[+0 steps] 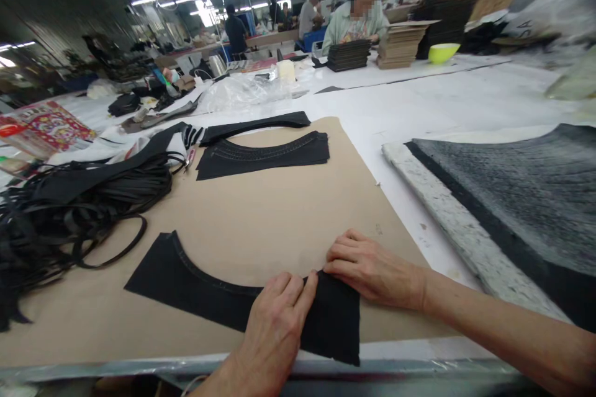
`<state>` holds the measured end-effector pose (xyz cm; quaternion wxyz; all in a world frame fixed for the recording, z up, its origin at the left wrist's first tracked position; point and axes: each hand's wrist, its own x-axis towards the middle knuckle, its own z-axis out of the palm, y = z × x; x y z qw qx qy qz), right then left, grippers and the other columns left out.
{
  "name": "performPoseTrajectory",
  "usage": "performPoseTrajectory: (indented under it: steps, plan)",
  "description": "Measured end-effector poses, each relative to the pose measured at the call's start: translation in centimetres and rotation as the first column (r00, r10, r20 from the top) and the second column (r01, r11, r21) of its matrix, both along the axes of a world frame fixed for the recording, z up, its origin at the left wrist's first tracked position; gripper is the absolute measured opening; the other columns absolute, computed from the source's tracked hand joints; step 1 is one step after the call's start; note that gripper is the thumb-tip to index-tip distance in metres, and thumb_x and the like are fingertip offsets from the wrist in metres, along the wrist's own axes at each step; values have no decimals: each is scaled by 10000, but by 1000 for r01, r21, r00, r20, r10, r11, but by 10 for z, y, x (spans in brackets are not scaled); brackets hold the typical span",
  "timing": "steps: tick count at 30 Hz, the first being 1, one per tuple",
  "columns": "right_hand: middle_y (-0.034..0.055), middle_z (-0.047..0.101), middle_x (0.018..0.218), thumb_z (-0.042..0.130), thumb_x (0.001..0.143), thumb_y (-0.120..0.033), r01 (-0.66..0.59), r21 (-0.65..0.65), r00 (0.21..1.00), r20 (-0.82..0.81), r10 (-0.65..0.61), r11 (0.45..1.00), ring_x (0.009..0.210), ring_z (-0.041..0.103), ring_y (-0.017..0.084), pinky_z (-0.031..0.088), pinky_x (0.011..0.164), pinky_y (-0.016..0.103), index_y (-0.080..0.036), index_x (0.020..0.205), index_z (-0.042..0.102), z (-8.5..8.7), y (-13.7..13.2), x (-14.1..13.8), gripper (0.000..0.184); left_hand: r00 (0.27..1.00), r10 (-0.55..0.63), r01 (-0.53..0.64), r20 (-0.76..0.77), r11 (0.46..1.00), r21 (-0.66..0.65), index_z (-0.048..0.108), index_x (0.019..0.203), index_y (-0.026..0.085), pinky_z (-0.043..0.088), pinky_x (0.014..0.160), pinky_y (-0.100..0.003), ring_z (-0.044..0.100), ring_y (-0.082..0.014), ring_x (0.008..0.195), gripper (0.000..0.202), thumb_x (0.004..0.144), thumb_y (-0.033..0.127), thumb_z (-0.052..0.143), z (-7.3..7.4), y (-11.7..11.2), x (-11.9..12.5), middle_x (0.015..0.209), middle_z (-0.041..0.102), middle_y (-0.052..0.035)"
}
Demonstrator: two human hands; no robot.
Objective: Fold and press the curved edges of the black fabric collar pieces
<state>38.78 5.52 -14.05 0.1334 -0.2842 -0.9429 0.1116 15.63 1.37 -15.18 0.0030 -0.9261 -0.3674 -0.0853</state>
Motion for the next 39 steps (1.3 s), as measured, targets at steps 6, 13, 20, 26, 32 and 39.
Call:
performPoseTrajectory:
  steps: [6, 13, 20, 26, 32, 39]
  plan:
    - [66, 607, 894, 377, 946, -149, 5, 10, 1000, 3, -5, 1000, 834, 493, 165, 322, 802, 334, -161, 964, 618, 0, 0, 4, 242, 999, 16, -17, -34, 1000, -26, 461, 1329, 164, 521, 766, -361, 543, -202, 836, 486, 866, 17, 453, -1, -1, 4, 929, 585, -55]
    - [68, 612, 904, 379, 949, -152, 12, 27, 1000, 10, -12, 1000, 842, 493, 166, 335, 806, 335, -159, 996, 622, 0, -1, 5, 247, 999, -8, 12, 52, 997, -80, 500, 1251, 158, 491, 872, -349, 549, -199, 950, 440, 856, -18, 424, -4, 1, 7, 1060, 590, -68]
    - [77, 618, 888, 324, 961, -136, -4, 66, 1000, -1, 4, 998, 850, 507, 171, 350, 839, 356, -151, 1049, 629, 0, -3, 7, 318, 1000, -11, 12, 15, 998, -63, 479, 1267, 109, 515, 809, -337, 549, -194, 856, 517, 792, -82, 408, 1, 3, 18, 959, 610, -52]
    - [89, 628, 958, 310, 951, -119, 2, 38, 1000, 4, -3, 999, 895, 521, 186, 352, 869, 382, -144, 1087, 617, 0, -6, 12, 337, 1000, 2, -4, -28, 998, -59, 449, 1315, 117, 516, 770, -335, 541, -199, 848, 529, 812, -47, 449, 0, 1, 22, 950, 607, -42]
    - [101, 627, 1033, 378, 836, -29, 190, -20, 978, -80, -191, 982, 952, 536, 208, 373, 875, 398, -157, 1161, 588, -4, -12, 22, 407, 999, -11, 11, -46, 1000, -1, 449, 1319, 108, 506, 769, -350, 532, -204, 841, 519, 817, -27, 448, -1, 1, 25, 936, 600, -47]
    - [76, 635, 989, 384, 937, -112, 454, -115, 863, -190, -469, 883, 907, 568, 194, 383, 831, 374, -198, 1109, 577, -3, -31, 13, 273, 999, -17, 16, -41, 1000, -11, 444, 1335, 106, 496, 746, -357, 527, -214, 837, 560, 791, -28, 444, 0, 2, 26, 959, 598, -61]
